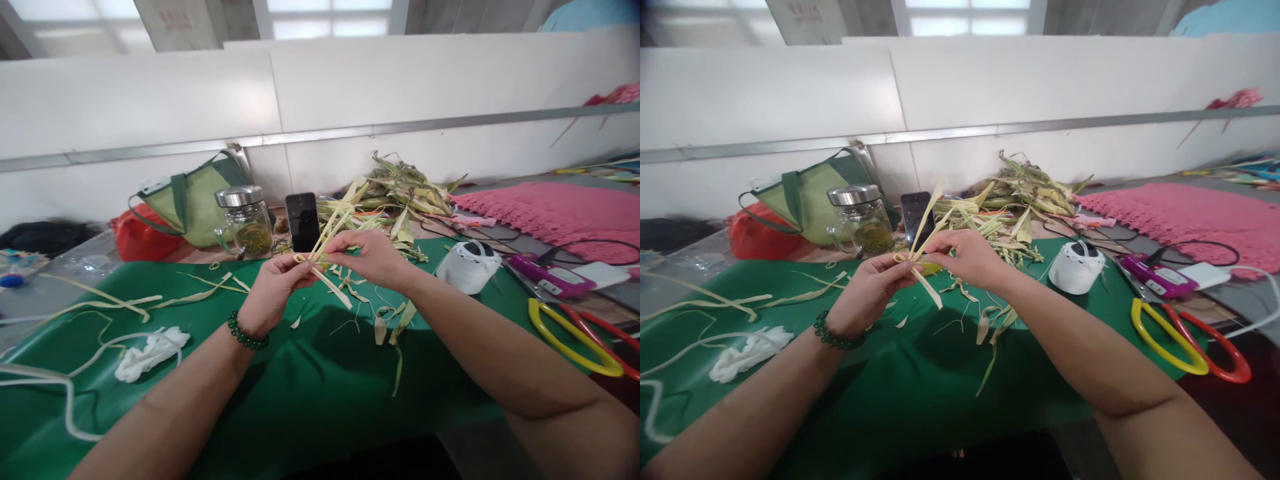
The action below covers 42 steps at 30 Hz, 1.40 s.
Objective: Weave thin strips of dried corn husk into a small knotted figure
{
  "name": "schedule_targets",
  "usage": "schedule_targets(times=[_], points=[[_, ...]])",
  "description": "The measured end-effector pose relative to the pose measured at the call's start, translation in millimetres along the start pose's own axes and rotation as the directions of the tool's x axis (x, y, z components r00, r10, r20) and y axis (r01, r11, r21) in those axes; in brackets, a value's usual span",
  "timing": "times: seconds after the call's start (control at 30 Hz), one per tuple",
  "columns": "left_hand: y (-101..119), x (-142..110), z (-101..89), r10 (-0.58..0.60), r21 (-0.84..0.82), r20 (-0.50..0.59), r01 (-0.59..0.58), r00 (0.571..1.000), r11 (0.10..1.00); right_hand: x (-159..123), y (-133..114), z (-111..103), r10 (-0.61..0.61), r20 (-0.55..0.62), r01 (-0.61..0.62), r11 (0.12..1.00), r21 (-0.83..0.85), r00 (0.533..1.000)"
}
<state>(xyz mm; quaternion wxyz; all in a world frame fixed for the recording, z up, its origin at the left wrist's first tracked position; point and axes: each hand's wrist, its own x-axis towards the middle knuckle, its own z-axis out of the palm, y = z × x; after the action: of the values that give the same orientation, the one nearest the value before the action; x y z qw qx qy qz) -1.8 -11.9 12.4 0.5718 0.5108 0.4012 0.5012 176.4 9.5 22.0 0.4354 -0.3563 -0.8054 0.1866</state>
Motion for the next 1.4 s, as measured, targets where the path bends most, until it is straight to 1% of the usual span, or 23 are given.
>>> schedule_targets(times=[0.1,0.23,0.3,0.4,0.43,0.5,0.57,0.63,0.83,0.97,1.1,1.2,1.27,1.33,1.4], points=[[0,0,-0.4,0.004,0.000,-0.002,-0.004,1.000,1.000,0,0,-2,0.006,0.020,-0.006,0.999,-0.033,1.000],[-1,0,-1.1,0.000,-0.001,0.007,0.000,1.000,1.000,-1,-2,-7,0.040,0.106,-0.029,0.995,-0.097,0.994],[-2,1,-1.3,-0.006,0.003,0.018,0.006,1.000,1.000,-2,-3,-9,0.021,0.125,-0.007,0.994,-0.112,0.992],[-2,1,-1.4,-0.013,0.029,0.015,0.013,1.000,1.000,-3,-5,-12,-0.022,0.124,0.036,0.993,-0.112,0.992],[-2,1,-1.3,-0.017,0.040,0.015,0.017,1.000,0.999,-3,-5,-12,-0.047,0.108,0.061,0.990,-0.127,0.993],[-1,1,-1.1,-0.036,0.054,0.030,0.034,0.999,0.998,-3,-4,-13,-0.136,0.057,0.145,0.966,-0.215,0.989],[0,1,-0.7,-0.061,0.046,0.056,0.059,0.997,0.997,-2,-2,-13,-0.249,0.016,0.240,0.911,-0.334,0.968],[1,0,-0.5,-0.081,0.026,0.074,0.079,0.994,0.997,-1,0,-13,-0.322,0.015,0.302,0.870,-0.390,0.947],[1,0,-1.5,-0.058,-0.013,0.079,0.059,0.995,0.998,1,1,-16,-0.318,0.019,0.302,0.878,-0.372,0.948],[1,0,-1.8,-0.022,-0.037,0.064,0.024,0.998,0.999,-2,-3,-17,-0.343,0.059,0.341,0.872,-0.350,0.937],[-1,1,-1.7,0.011,-0.040,0.049,-0.009,0.999,0.999,-5,-7,-16,-0.308,0.096,0.322,0.901,-0.290,0.947],[-2,1,-1.2,0.038,0.008,0.030,-0.038,0.999,0.999,-6,-11,-17,-0.218,0.152,0.250,0.938,-0.241,0.964],[-2,0,-0.6,0.060,0.047,0.017,-0.061,0.998,0.997,-6,-13,-19,-0.159,0.222,0.202,0.961,-0.188,0.962],[-2,0,-0.3,0.072,0.072,0.010,-0.072,0.997,0.995,-5,-15,-20,-0.162,0.287,0.200,0.974,-0.108,0.944],[-2,-1,-0.5,0.071,0.085,0.016,-0.072,0.997,0.994,-5,-15,-21,-0.199,0.336,0.224,0.974,-0.039,0.920]])
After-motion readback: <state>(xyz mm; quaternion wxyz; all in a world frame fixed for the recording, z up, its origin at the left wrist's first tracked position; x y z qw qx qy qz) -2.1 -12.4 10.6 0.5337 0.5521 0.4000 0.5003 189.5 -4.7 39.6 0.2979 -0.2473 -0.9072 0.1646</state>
